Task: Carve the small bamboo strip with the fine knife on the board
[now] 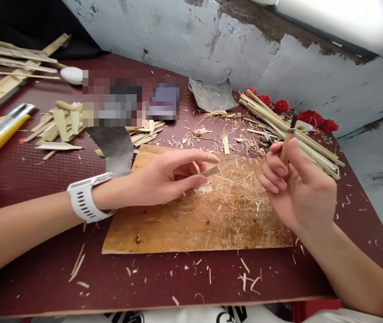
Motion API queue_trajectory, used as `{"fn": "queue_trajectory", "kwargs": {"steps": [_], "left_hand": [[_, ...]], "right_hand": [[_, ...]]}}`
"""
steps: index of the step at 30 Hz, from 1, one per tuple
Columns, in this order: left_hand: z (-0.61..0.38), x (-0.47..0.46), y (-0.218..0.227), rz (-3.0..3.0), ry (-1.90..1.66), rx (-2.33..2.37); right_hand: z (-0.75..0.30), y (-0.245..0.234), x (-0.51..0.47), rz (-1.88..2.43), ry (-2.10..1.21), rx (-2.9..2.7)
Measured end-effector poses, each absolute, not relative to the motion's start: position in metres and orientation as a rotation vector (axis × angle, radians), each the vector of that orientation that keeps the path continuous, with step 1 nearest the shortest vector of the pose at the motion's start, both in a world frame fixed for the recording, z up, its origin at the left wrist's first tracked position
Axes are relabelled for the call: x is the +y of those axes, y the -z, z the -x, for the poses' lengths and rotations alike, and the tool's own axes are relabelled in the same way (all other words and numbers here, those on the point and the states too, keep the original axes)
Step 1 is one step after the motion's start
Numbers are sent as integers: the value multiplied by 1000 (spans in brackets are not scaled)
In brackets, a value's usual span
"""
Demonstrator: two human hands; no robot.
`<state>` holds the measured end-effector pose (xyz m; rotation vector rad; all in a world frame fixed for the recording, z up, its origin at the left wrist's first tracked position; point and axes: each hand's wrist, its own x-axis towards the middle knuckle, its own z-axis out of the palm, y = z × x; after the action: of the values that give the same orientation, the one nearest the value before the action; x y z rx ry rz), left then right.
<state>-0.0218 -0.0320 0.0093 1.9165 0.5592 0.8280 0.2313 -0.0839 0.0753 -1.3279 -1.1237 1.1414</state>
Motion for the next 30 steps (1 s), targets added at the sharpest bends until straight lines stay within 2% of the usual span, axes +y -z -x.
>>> {"fn": "queue_trajectory", "kwargs": {"steps": [6,14,24,30], "left_hand": [[24,-31,-5,-1956,-849,612],[26,-28,-6,-2001,-827,636],[26,-26,-6,-2106,-828,648],[24,-30,-13,-2332,-795,558]], "right_hand": [[-238,-86,-87,1355,-936,-1269],[-236,-94,-91,1388,-888,-1201],[-236,-87,-91,1410,-919,-1275],[-235,-81,-90,1399,-1066,-1290]]}}
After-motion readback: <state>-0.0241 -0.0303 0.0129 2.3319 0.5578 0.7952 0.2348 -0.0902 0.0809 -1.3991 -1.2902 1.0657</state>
